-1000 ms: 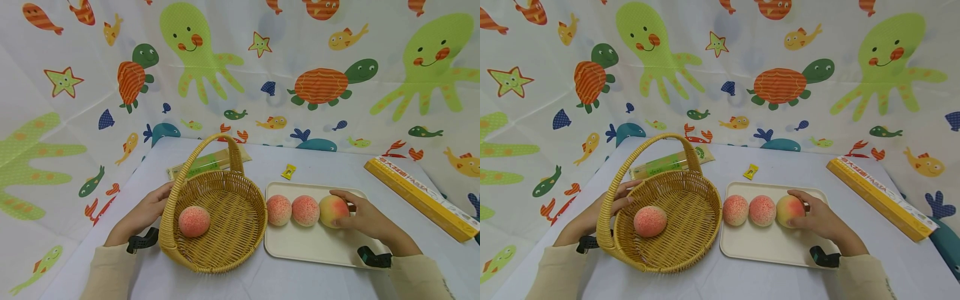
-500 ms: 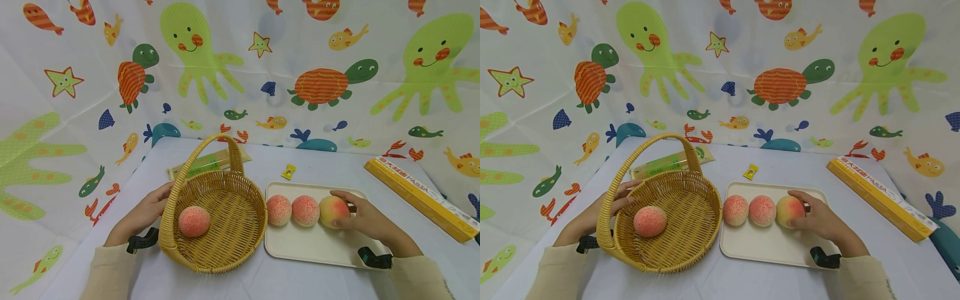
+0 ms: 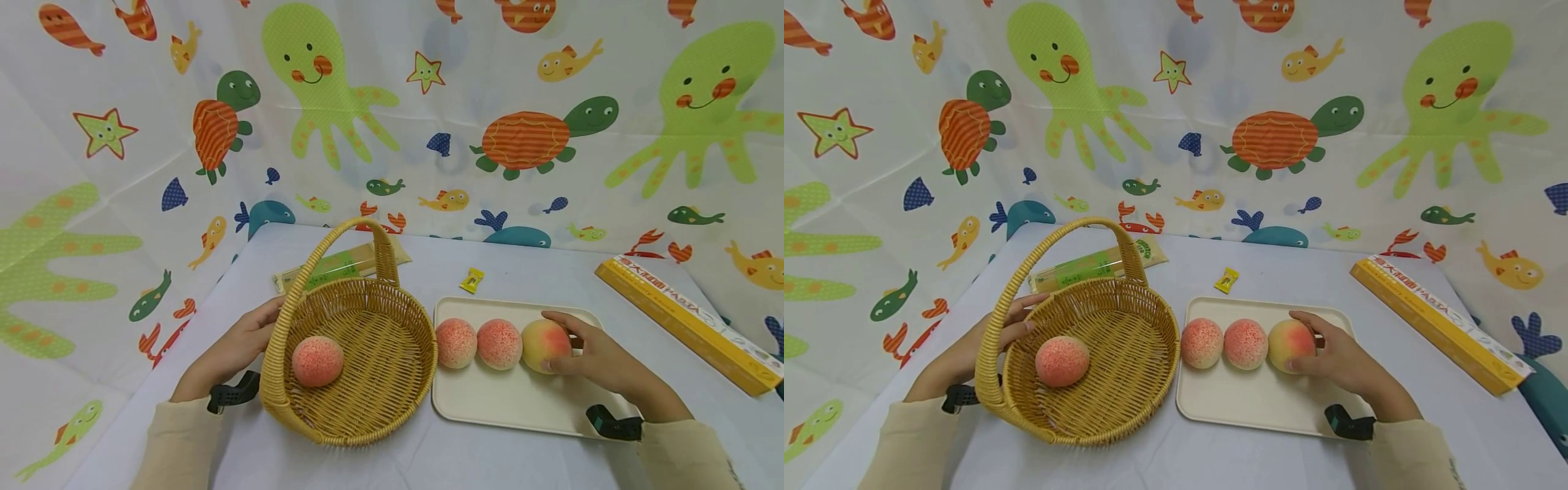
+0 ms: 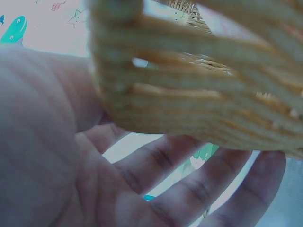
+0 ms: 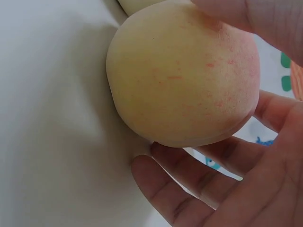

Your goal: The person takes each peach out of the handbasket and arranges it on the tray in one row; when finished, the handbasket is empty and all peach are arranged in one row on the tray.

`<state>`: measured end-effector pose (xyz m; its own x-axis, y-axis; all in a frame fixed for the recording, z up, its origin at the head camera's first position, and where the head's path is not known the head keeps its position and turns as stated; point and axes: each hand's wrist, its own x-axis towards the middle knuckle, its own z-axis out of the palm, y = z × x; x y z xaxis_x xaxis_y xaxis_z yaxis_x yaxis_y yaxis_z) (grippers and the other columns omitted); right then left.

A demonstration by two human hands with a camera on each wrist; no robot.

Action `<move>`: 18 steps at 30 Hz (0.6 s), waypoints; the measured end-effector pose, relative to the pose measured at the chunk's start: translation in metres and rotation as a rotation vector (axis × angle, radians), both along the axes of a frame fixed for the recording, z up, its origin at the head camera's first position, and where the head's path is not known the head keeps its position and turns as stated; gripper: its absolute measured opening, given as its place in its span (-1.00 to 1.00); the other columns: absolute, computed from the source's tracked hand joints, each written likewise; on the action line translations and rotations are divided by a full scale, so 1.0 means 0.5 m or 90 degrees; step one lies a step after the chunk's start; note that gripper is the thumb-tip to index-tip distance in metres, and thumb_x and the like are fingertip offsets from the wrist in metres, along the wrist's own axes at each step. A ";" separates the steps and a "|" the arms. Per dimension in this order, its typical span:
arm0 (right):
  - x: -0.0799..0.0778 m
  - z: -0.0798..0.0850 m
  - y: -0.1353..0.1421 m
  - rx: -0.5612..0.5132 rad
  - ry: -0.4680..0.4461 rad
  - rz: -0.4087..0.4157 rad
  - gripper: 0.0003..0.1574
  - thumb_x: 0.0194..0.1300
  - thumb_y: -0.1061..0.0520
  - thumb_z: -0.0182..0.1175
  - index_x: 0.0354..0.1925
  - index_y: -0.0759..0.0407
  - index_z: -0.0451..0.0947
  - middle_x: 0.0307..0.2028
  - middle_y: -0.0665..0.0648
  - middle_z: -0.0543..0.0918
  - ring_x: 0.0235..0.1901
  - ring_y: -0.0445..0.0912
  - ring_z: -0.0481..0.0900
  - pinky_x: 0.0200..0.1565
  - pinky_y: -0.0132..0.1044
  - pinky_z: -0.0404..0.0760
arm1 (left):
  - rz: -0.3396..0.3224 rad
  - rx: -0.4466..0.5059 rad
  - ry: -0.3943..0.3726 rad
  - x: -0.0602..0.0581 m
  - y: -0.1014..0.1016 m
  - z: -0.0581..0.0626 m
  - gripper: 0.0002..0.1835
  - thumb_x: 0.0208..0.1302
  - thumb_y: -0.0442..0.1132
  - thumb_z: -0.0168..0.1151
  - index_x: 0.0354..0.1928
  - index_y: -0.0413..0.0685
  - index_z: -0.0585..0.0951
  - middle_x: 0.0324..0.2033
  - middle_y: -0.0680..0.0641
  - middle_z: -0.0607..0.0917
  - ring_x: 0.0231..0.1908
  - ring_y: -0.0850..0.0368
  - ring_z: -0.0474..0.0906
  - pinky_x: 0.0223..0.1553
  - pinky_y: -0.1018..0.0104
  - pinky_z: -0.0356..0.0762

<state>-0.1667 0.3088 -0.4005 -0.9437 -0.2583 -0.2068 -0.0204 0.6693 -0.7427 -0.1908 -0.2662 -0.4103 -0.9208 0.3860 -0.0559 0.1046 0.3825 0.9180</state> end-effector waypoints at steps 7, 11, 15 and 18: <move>-0.001 0.001 -0.014 0.039 0.018 0.016 0.13 0.41 -0.17 0.33 0.64 0.21 -0.01 0.52 0.49 0.16 0.36 0.60 0.21 0.15 0.53 0.40 | 0.002 0.009 -0.010 0.004 -0.007 0.001 -0.41 0.68 -0.07 -0.03 0.62 -0.01 0.20 0.46 -0.32 0.40 0.37 -0.32 0.41 0.11 0.22 0.58; 0.004 0.018 -0.030 0.073 0.072 0.008 0.18 0.39 -0.24 0.34 0.65 0.19 -0.02 0.55 0.51 0.11 0.43 0.57 0.10 0.16 0.64 0.24 | 0.002 0.005 -0.013 0.000 -0.004 0.000 -0.42 0.69 -0.05 -0.03 0.62 0.01 0.22 0.47 -0.30 0.40 0.39 -0.32 0.40 0.15 0.15 0.57; 0.008 0.047 -0.060 0.085 0.123 0.000 0.19 0.37 -0.26 0.36 0.66 0.11 -0.01 0.56 0.47 0.11 0.48 0.51 0.07 0.19 0.65 0.18 | 0.005 -0.001 -0.014 -0.002 -0.002 0.000 -0.42 0.68 -0.03 -0.03 0.61 0.04 0.23 0.47 -0.30 0.40 0.39 -0.32 0.40 0.20 0.01 0.56; 0.010 0.070 -0.097 0.067 0.152 0.012 0.14 0.38 -0.24 0.37 0.66 0.04 0.03 0.58 0.40 0.11 0.51 0.47 0.06 0.23 0.62 0.18 | 0.005 0.000 -0.012 -0.003 -0.002 -0.002 -0.43 0.68 -0.04 -0.03 0.61 0.03 0.24 0.46 -0.31 0.41 0.38 -0.32 0.42 0.20 -0.01 0.56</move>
